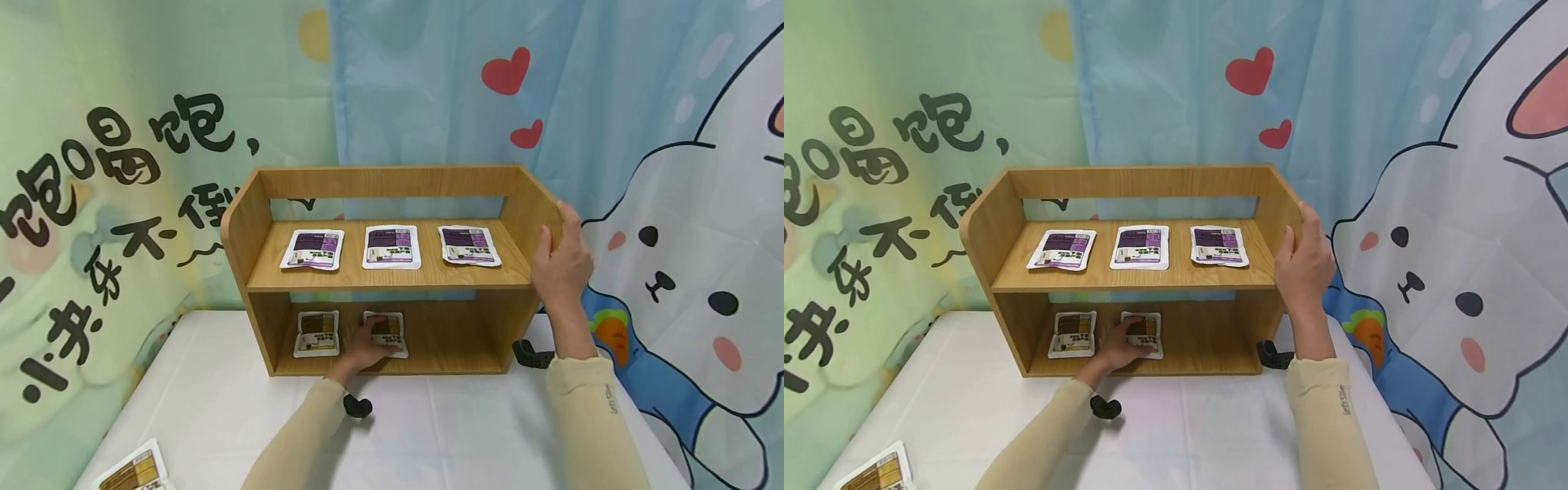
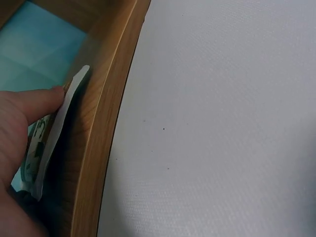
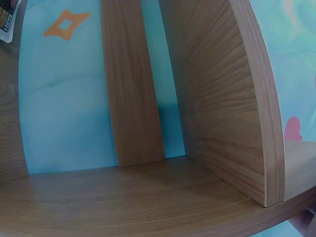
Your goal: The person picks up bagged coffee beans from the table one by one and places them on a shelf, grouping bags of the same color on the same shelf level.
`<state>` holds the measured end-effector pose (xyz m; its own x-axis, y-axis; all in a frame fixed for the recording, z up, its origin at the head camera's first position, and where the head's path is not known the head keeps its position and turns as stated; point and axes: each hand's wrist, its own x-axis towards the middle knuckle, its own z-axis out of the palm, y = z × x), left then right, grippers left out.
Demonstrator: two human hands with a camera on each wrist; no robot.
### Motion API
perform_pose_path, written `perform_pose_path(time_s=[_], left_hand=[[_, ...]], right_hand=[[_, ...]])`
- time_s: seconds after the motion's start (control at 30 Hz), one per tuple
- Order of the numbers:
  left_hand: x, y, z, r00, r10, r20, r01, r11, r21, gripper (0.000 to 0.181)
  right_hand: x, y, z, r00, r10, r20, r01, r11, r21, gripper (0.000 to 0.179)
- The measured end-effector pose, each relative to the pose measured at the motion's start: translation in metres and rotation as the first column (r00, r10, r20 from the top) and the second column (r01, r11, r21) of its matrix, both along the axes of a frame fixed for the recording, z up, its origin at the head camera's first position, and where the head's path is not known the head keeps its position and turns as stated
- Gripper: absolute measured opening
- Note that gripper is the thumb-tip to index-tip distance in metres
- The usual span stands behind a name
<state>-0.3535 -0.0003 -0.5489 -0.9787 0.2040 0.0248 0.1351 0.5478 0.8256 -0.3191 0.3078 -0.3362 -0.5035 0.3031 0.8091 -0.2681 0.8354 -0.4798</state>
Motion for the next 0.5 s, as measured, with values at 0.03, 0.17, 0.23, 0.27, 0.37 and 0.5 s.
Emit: perform_pose_path(time_s=[0.03,0.17,0.23,0.27,0.37,0.5], left_hand=[[0.0007,-0.0002,0.0002,1.000,-0.001,0.005,0.001,1.000,0.001,0.072],[0.0034,-0.0010,-0.0010,1.000,0.006,0.008,-0.006,1.000,0.002,0.073],[0.0034,-0.0015,-0.0024,1.000,0.011,-0.004,-0.011,1.000,0.011,0.073],[0.0033,-0.0016,-0.0030,1.000,0.015,-0.006,-0.015,1.000,0.014,0.072],[0.0027,-0.0014,-0.0037,1.000,0.020,-0.015,-0.020,0.999,0.032,0.072],[0.0038,-0.0011,0.0004,1.000,0.017,-0.026,-0.016,0.999,0.041,0.073]], right_hand=[[-0.0001,0.0000,-0.0006,1.000,-0.001,-0.002,0.001,1.000,0.001,0.039],[0.0001,-0.0006,-0.0030,1.000,-0.004,-0.006,0.004,1.000,0.002,0.038],[0.0000,-0.0010,-0.0035,1.000,-0.001,-0.007,0.001,1.000,0.003,0.039],[-0.0001,-0.0011,-0.0036,1.000,-0.002,-0.008,0.002,1.000,0.004,0.039],[-0.0005,-0.0011,-0.0029,1.000,-0.003,-0.014,0.003,1.000,0.008,0.038],[-0.0013,0.0001,-0.0013,1.000,-0.001,-0.027,0.002,1.000,0.008,0.038]])
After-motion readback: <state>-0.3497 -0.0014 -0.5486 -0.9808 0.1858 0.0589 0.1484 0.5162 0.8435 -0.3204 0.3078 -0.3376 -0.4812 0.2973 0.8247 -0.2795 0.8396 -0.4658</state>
